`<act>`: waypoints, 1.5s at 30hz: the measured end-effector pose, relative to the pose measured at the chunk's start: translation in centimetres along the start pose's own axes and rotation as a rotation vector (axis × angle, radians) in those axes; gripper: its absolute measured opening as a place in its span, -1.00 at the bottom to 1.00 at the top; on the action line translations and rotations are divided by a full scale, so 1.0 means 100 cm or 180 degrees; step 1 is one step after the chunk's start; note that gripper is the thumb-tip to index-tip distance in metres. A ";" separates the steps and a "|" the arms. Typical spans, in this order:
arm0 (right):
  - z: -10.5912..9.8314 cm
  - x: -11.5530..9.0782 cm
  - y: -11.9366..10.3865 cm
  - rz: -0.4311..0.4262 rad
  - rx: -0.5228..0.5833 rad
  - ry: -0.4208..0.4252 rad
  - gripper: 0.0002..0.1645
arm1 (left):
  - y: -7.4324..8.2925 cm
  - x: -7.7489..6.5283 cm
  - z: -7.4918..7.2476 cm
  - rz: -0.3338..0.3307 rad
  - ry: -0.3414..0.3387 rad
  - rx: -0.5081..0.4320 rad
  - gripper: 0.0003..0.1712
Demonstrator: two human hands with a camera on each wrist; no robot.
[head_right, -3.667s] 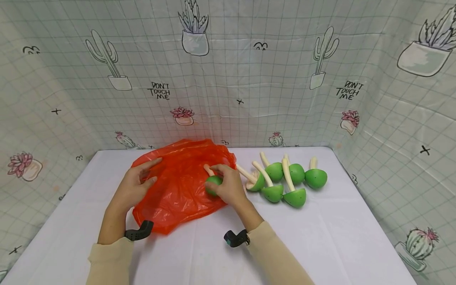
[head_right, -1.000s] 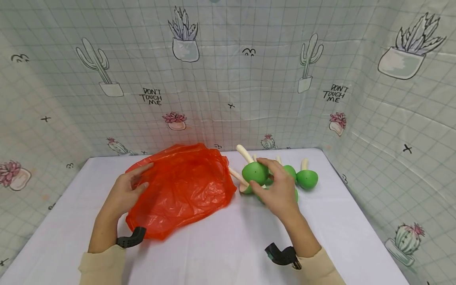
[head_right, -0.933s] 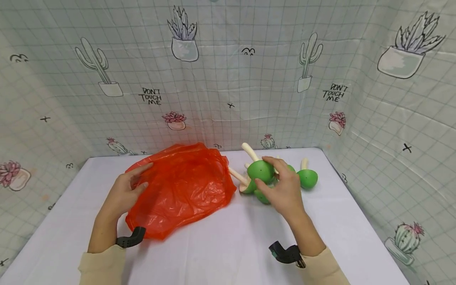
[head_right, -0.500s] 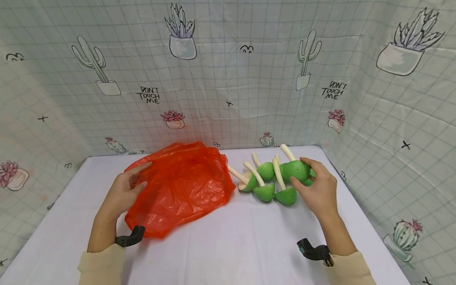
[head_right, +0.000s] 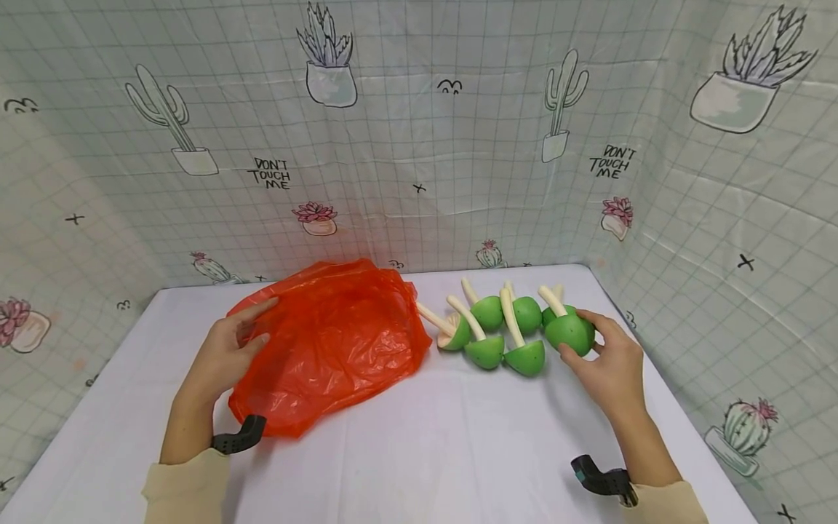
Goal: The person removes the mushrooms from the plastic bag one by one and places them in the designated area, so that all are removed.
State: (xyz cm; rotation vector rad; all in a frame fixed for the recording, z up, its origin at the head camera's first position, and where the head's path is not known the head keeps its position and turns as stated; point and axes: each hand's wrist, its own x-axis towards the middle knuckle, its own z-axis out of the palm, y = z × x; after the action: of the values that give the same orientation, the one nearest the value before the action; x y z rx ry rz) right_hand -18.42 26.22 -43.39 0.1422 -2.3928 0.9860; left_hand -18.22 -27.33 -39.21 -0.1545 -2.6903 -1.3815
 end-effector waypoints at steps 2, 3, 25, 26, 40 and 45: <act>0.001 -0.002 0.003 -0.0037 0.0040 0.0002 -0.30 | 0.000 0.000 0.000 0.0002 0.0006 0.0012 -0.31; 0.001 -0.002 0.004 -0.0049 0.0046 -0.0001 -0.30 | -0.001 0.000 0.000 0.0006 0.0010 0.0017 -0.31; 0.007 -0.024 0.040 0.0189 -0.0022 -0.0447 -0.21 | -0.001 0.000 -0.002 0.0030 0.0042 0.0024 -0.32; 0.008 -0.024 0.042 0.0198 -0.0035 -0.0475 -0.21 | -0.001 0.000 -0.002 0.0035 0.0045 0.0026 -0.32; 0.009 -0.029 0.045 0.0318 -0.0170 -0.0795 -0.18 | -0.003 -0.001 -0.001 0.0201 0.0088 0.0018 -0.28; 0.007 -0.030 0.043 0.0334 -0.0238 -0.0823 -0.16 | -0.003 -0.003 -0.001 0.0265 0.0117 -0.0028 -0.23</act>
State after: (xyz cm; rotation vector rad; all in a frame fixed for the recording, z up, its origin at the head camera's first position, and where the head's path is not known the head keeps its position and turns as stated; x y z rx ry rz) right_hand -17.46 28.57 -48.08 0.1239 -2.6935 0.9742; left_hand -17.99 -27.58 -39.40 -0.2366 -2.6168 -1.3591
